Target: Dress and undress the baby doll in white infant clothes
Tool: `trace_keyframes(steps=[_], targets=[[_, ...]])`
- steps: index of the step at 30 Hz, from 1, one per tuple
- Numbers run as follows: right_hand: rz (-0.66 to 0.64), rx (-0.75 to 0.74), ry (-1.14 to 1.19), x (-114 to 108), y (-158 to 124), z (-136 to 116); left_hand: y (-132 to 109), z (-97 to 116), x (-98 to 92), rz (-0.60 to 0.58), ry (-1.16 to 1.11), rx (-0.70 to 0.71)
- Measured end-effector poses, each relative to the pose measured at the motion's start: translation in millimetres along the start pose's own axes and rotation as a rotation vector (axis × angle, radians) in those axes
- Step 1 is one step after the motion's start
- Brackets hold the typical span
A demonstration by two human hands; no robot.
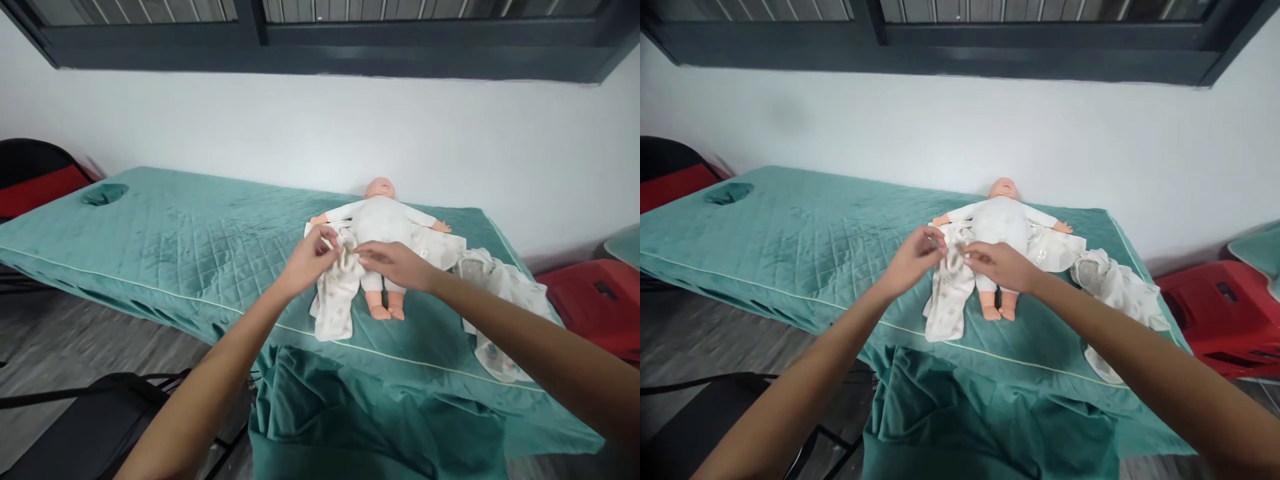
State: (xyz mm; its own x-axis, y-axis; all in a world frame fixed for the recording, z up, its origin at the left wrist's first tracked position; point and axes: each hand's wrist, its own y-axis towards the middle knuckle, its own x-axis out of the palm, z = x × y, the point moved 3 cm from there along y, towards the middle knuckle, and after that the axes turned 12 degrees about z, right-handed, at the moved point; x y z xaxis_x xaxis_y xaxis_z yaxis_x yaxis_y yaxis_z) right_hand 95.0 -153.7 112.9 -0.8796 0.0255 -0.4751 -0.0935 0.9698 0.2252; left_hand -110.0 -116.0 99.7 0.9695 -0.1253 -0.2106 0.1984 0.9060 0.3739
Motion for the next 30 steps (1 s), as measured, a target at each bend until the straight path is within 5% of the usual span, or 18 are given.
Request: trace_keyframes(steps=[2,4,7,10,14,18,21,30], targets=[[0.016,0.096,0.001,-5.4,4.9,31.5,-10.1,-24.1,7.9,-0.074,-0.033,-0.109],[0.207,0.1,-0.05,-21.1,20.2,59.4,-12.2,-34.5,20.9,-0.067,-0.115,-0.174],[0.559,-0.008,-0.299,-51.1,55.3,96.5,-1.5,-37.2,49.6,0.054,-0.274,-0.285],[0.669,0.024,-0.5,-75.3,95.7,132.9,14.3,-47.5,83.7,0.188,-0.383,-0.528],[0.546,0.324,-0.56,-97.4,141.1,170.3,30.8,-70.6,119.6,0.147,-0.629,-0.764],[0.373,0.45,-0.572,-105.4,167.3,181.7,40.6,-84.0,129.5,0.018,-0.697,-0.87],[0.311,0.461,-0.518,-105.5,174.8,181.8,44.0,-82.2,127.2,-0.102,-0.679,-0.922],[0.284,0.479,-0.444,-97.6,170.0,141.7,50.4,-70.1,94.7,-0.267,-0.577,-0.755]])
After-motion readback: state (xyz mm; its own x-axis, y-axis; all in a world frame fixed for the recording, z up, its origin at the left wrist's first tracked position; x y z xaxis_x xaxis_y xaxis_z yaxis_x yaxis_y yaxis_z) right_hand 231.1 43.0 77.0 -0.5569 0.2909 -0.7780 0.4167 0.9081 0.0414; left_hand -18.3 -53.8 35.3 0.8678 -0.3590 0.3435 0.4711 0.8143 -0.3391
